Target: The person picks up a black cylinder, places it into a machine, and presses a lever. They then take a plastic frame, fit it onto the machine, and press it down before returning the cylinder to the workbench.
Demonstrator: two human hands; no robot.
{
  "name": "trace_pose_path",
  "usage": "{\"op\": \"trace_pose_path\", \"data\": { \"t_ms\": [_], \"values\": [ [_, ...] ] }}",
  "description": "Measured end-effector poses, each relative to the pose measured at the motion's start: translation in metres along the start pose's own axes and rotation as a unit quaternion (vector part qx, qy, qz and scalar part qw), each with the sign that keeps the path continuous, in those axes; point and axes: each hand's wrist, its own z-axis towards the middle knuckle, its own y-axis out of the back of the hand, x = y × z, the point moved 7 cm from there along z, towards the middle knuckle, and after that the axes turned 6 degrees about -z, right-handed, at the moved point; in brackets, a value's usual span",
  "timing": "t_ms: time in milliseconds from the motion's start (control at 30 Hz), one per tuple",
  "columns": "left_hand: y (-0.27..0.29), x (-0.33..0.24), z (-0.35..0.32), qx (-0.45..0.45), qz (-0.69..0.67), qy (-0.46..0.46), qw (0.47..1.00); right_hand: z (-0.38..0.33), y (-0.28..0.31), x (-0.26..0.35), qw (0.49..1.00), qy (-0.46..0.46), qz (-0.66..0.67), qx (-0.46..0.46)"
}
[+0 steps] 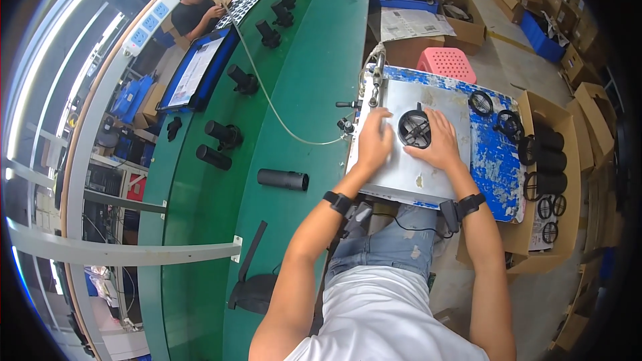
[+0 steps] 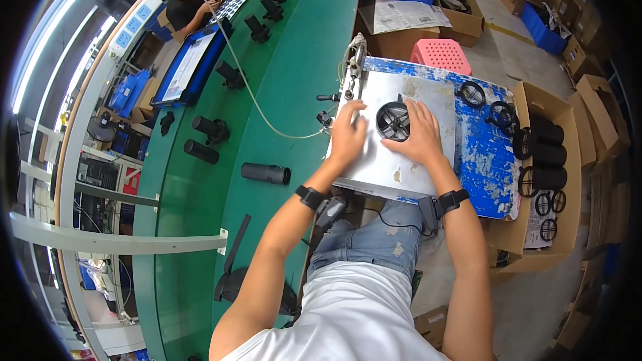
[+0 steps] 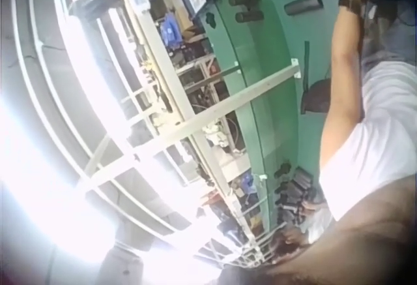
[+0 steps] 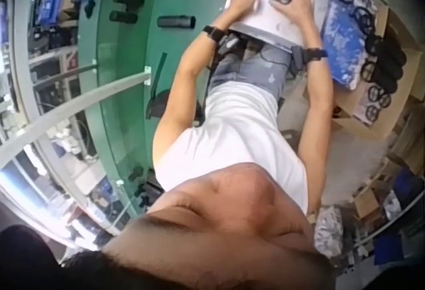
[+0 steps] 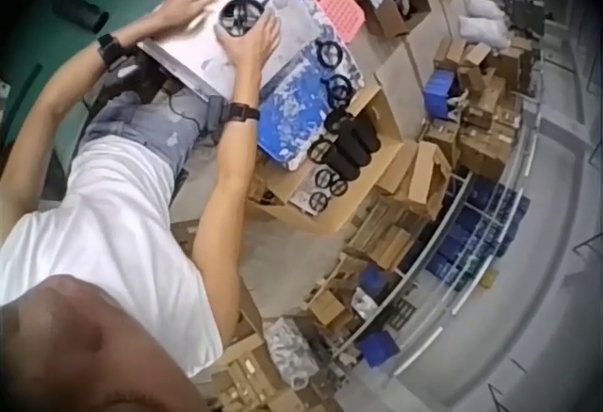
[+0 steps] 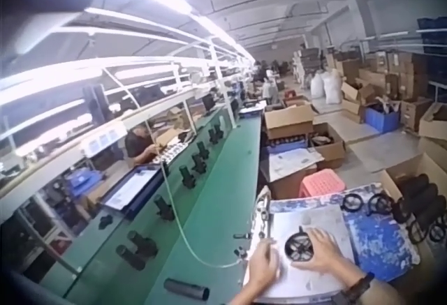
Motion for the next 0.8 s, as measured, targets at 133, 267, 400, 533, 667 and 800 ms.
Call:
{"op": "trace_pose_path", "data": {
  "t_ms": [133, 267, 400, 533, 667, 800],
  "values": [
    [0.070, 0.007, 0.059, -0.125, 0.067, 0.003, 0.990, -0.001, 0.007, -0.003, 1.000, -0.001, -0.010, 0.008],
    [0.093, 0.137, 0.086, -0.014, 0.259, 0.310, 0.915, -0.001, 0.005, 0.001, 1.000, -0.003, -0.022, 0.013],
    [0.095, 0.228, 0.078, 0.104, 0.138, 0.495, 0.852, 0.004, 0.003, 0.018, 1.000, 0.011, -0.009, 0.008],
    [0.050, 0.192, 0.082, -0.021, -0.085, 0.519, 0.850, -0.003, 0.007, 0.006, 1.000, -0.010, -0.021, 0.019],
    [0.074, 0.186, 0.079, -0.074, -0.101, 0.531, 0.838, 0.003, 0.007, 0.014, 1.000, -0.002, -0.019, 0.018],
    [0.110, 0.133, 0.091, -0.161, 0.102, 0.198, 0.961, 0.005, 0.004, 0.019, 1.000, 0.006, -0.021, 0.022]
  ]
}}
